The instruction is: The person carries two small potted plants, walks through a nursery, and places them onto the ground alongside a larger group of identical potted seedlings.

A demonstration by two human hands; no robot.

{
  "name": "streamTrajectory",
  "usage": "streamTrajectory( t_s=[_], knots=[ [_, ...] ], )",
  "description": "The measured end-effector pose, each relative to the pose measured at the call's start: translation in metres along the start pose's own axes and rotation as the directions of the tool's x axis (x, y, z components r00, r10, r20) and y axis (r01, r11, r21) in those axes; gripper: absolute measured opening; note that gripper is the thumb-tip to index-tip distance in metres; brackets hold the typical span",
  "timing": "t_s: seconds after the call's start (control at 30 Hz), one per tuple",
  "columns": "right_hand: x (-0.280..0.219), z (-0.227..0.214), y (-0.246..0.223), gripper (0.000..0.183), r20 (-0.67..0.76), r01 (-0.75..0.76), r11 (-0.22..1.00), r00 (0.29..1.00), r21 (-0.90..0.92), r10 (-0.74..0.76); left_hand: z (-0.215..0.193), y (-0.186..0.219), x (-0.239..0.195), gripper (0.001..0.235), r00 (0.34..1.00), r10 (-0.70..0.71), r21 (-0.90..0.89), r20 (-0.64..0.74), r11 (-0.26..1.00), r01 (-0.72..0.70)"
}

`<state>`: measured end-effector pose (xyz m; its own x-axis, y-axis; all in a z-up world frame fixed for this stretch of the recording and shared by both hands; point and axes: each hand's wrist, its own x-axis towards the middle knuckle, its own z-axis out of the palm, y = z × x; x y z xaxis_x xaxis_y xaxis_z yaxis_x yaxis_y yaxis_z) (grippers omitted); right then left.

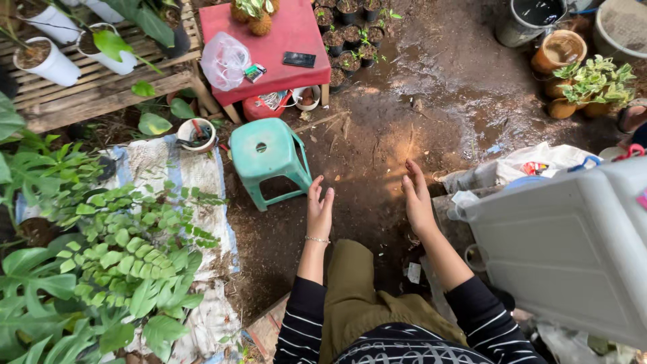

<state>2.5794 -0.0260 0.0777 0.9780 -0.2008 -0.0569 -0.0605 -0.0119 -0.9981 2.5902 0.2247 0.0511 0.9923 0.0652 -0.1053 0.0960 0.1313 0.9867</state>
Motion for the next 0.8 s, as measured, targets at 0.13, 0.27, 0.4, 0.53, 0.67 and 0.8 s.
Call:
streamTrajectory(
  t_s=[0.13,0.27,0.4,0.53,0.67,0.8],
  knots=[
    [0.058,-0.002,0.024,0.058,-0.029,-0.038,0.997,0.999,0.073,0.04,-0.006,-0.031,0.071,0.031,0.997,0.066,0.246,-0.048,0.968,-0.053],
    [0.135,-0.001,0.052,0.057,-0.061,0.014,0.999,0.998,0.034,-0.012,-0.006,-0.061,0.166,0.018,0.992,0.107,0.236,-0.065,0.968,-0.088],
    [0.234,0.013,0.06,0.057,-0.05,-0.013,1.0,0.999,0.019,0.014,0.003,-0.058,0.274,0.014,0.981,0.186,0.303,-0.056,0.939,-0.161],
    [0.316,0.025,0.055,0.056,-0.06,0.066,0.997,0.996,0.041,-0.064,0.016,-0.038,0.364,0.014,0.987,0.16,0.315,-0.028,0.938,-0.143],
    [0.366,0.022,0.05,0.057,-0.125,-0.053,0.996,0.99,0.069,0.061,0.039,-0.043,0.434,0.022,0.996,0.092,0.381,-0.014,0.921,-0.08],
    [0.426,0.01,0.045,0.054,-0.184,-0.11,0.989,0.975,0.094,0.126,0.073,-0.062,0.492,0.028,0.996,0.092,0.226,0.02,0.97,-0.094]
  ],
)
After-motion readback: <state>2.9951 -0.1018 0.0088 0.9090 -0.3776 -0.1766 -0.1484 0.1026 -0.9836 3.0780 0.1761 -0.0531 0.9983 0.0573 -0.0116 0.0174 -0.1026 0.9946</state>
